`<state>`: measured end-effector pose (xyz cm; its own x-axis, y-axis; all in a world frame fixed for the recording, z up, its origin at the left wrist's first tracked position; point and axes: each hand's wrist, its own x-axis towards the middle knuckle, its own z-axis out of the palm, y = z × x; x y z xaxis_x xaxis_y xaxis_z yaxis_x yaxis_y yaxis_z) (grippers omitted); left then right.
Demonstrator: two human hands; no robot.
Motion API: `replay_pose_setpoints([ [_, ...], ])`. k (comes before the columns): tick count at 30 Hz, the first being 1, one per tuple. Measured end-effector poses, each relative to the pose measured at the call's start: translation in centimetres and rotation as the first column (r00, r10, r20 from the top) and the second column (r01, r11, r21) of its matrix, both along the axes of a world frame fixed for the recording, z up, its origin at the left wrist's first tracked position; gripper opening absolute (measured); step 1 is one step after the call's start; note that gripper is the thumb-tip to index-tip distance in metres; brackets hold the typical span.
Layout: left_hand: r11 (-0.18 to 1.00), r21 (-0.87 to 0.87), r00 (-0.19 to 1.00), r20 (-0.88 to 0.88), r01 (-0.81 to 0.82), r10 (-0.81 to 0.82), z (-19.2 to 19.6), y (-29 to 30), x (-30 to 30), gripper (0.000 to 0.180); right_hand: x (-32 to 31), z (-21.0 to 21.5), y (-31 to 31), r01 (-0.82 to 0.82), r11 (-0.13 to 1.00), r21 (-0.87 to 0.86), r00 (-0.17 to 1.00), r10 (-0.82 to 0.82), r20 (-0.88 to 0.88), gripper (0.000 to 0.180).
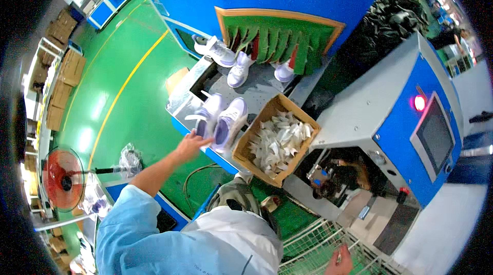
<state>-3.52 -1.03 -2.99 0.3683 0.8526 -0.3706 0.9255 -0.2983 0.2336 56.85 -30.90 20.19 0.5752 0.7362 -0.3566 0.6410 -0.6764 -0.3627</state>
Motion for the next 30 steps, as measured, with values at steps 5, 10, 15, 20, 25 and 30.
replay_pose_setpoints([
  [5,0.957,0.107,0.958,-0.066,-0.270,0.278,3.8,2.1,8.0,0.063,-4.5,1.3,10.6,-0.436,0.888,-0.143,0.886,0.452,0.103,0.042],
  [10,0.947,0.175,0.954,-0.085,-0.271,0.288,1.5,1.2,7.7,0.034,-6.7,-1.1,15.4,-0.432,0.900,-0.063,0.887,0.411,-0.212,0.043],
  [15,0.862,0.222,0.889,0.144,-0.456,0.434,5.7,-8.7,1.1,0.038,-3.8,-4.2,16.0,-0.443,0.893,0.076,0.810,0.435,-0.393,0.041],
  [20,0.716,0.247,0.748,0.066,-0.653,0.660,10.7,-30.4,-7.6,0.039,-4.7,-4.8,18.5,-0.578,0.814,0.052,0.744,0.552,-0.377,0.041],
  [25,0.230,0.458,0.288,0.060,-0.859,0.956,16.5,-52.4,-13.3,0.035,-6.5,-5.6,20.7,-0.822,0.557,0.122,0.542,0.829,-0.137,0.038],
  [30,-0.249,0.934,-0.554,0.069,-0.256,0.830,19.0,-59.8,-17.4,0.025,-10.0,-3.7,23.2,-0.919,0.353,0.178,0.354,0.935,-0.026,0.031],
])
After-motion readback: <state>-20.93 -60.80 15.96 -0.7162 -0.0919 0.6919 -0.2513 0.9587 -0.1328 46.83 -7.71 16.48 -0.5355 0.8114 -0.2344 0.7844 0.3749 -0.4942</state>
